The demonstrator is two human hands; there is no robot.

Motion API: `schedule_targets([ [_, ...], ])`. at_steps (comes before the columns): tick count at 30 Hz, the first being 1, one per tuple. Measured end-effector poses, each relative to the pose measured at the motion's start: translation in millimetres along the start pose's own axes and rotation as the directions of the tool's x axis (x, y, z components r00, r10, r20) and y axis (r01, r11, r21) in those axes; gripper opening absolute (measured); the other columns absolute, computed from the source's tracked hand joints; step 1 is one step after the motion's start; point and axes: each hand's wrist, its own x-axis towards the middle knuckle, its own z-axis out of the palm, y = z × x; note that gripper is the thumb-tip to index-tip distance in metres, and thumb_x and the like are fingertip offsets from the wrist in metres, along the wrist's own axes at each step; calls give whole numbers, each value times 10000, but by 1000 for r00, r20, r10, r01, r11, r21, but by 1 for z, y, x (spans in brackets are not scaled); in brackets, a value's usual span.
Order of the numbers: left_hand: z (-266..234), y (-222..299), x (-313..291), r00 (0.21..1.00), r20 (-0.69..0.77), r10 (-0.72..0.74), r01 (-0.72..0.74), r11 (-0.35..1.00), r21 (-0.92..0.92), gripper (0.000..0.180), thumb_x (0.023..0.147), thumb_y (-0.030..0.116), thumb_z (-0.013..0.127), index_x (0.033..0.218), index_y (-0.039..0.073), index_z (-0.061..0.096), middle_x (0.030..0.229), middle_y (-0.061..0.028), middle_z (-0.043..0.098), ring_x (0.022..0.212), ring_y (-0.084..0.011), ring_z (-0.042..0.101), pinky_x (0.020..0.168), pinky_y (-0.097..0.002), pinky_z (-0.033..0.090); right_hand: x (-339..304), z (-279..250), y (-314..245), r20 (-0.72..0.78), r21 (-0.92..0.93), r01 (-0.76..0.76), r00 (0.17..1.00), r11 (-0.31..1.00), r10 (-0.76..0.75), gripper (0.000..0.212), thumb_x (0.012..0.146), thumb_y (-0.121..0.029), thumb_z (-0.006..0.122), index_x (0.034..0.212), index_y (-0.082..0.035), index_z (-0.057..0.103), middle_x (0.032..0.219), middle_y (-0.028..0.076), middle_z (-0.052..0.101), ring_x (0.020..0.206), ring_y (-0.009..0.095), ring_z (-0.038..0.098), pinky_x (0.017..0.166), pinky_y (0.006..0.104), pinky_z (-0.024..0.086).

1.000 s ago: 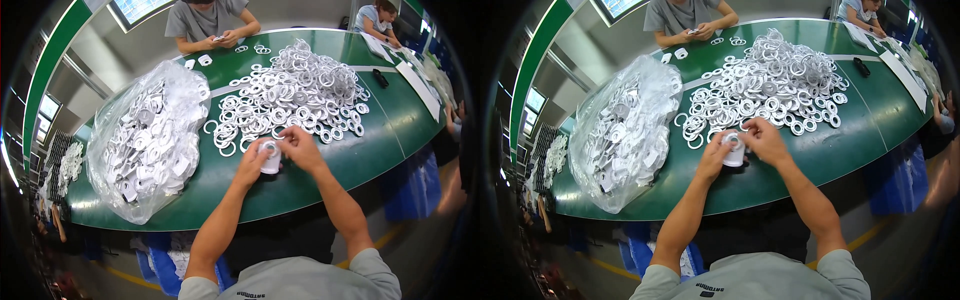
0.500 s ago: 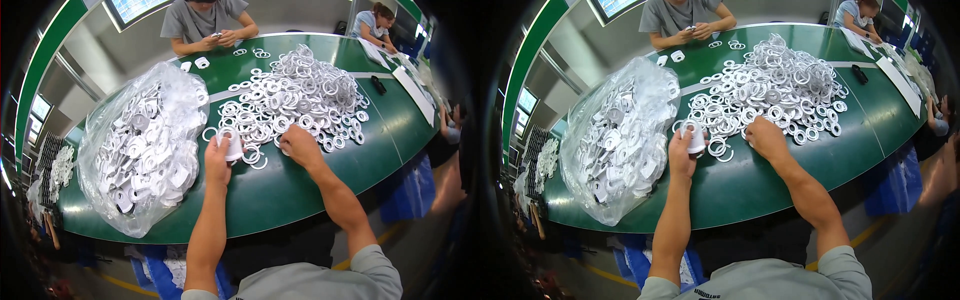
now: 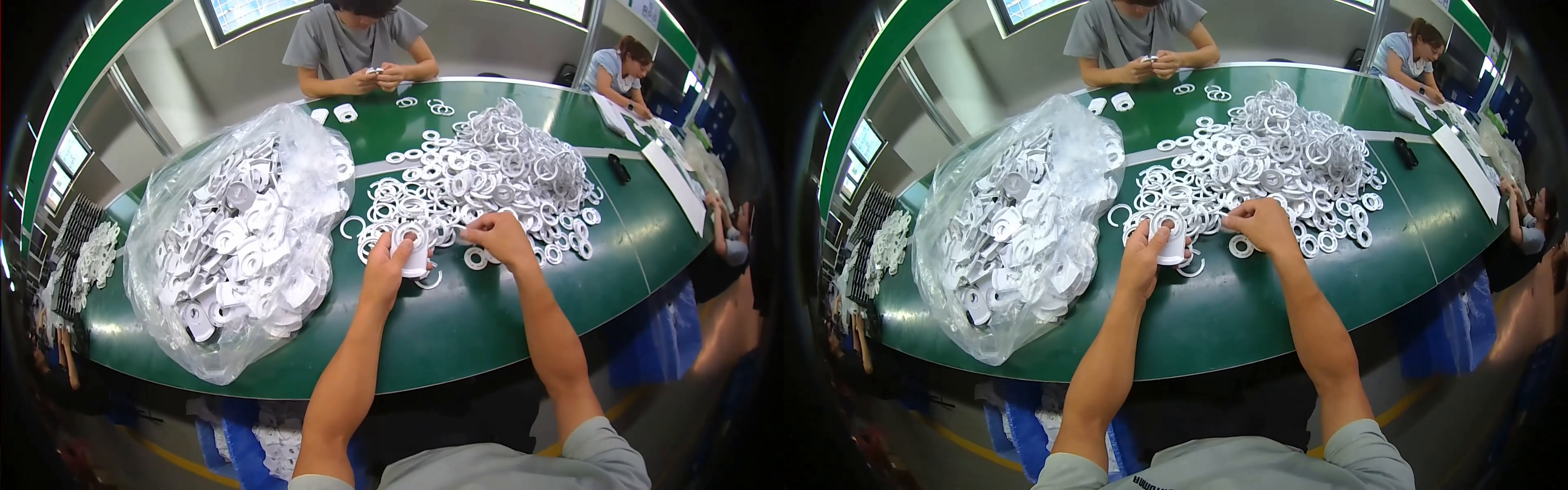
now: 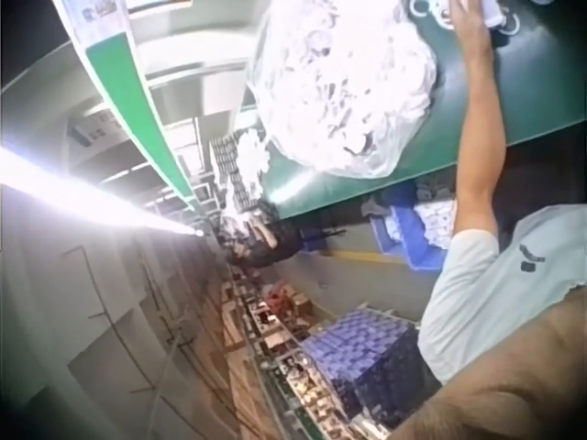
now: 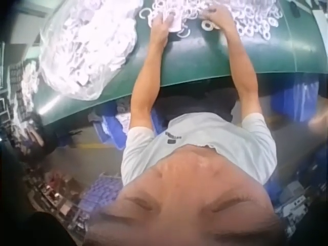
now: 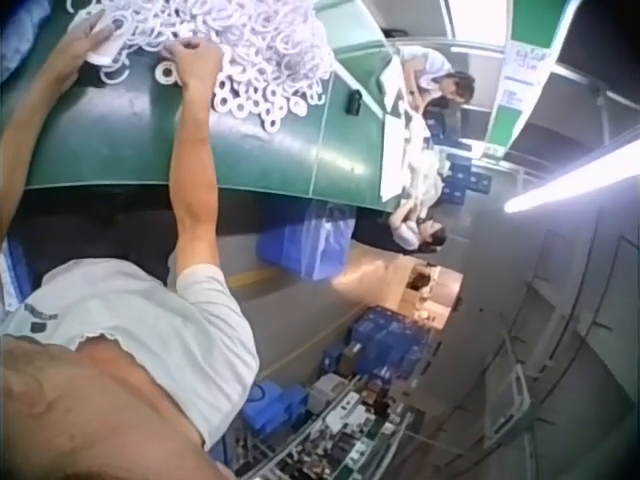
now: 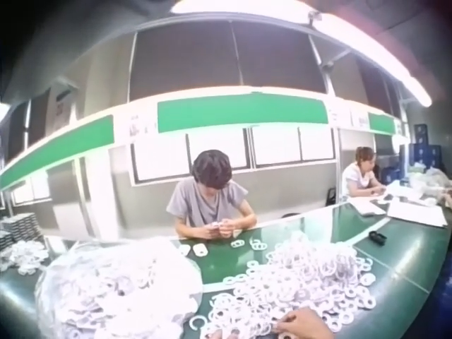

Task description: Assembling small white circular parts into rectangular plastic housings on a factory assembly line.

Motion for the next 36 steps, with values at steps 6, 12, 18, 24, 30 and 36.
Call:
schedule_targets([
  [6, 0, 2, -3, 999, -10, -38, 38, 999, 26, 201, 952, 130, 512, 1092, -8, 470, 898, -163, 632, 729, -224, 645, 643, -327, 547, 9, -21, -25, 25, 269, -159, 987, 950, 159, 190, 798, -142, 705, 884, 27, 696, 605, 47, 615, 480, 80, 530, 395, 197, 370],
  [12, 1, 1, -3, 997, -24, -71, 72, 997, 27, 210, 952, 137, 514, 1094, -13, 476, 901, -170, 636, 715, -224, 647, 645, -327, 546, 4, -12, -4, -5, 520, 7, 1000, 854, -6, 220, 872, -124, 641, 1017, 40, 664, 806, 98, 680, 646, 128, 648, 510, 235, 523],
  [18, 4, 1, -3, 997, -15, -81, 81, 995, 56, 221, 958, 138, 506, 1112, -17, 477, 963, -176, 636, 746, -231, 652, 663, -334, 554, -5, 11, -4, -87, 542, 84, 995, 836, -44, 106, 850, -47, 649, 923, 16, 605, 772, 84, 658, 610, 102, 605, 520, 223, 496],
  [24, 14, -2, -7, 1000, -15, 10, -12, 985, -171, 243, 959, 143, 508, 1142, -13, 477, 1079, -143, 606, 781, -230, 651, 703, -341, 563, -23, 52, -9, 37, 582, 49, 996, 812, -87, 250, 827, -81, 692, 1013, -21, 536, 714, 43, 615, 550, 84, 574, 482, 215, 455],
  [30, 5, 7, -9, 982, 150, -111, 122, 990, -66, 311, 931, 165, 562, 1176, -12, 490, 1002, -108, 613, 815, -191, 640, 692, -354, 582, -16, 23, -8, 283, 536, -37, 949, 844, -137, 189, 883, -161, 639, 1009, -21, 618, 713, 24, 611, 556, 72, 559, 464, 202, 406],
  [36, 6, -4, -3, 988, 109, -108, 109, 994, -3, 267, 948, 151, 530, 1157, -12, 494, 1013, -141, 627, 828, -227, 659, 675, -345, 582, -7, 3, -2, 323, 450, -150, 946, 880, -4, 158, 878, -105, 631, 968, 25, 627, 717, 39, 608, 580, 97, 587, 500, 223, 487],
])
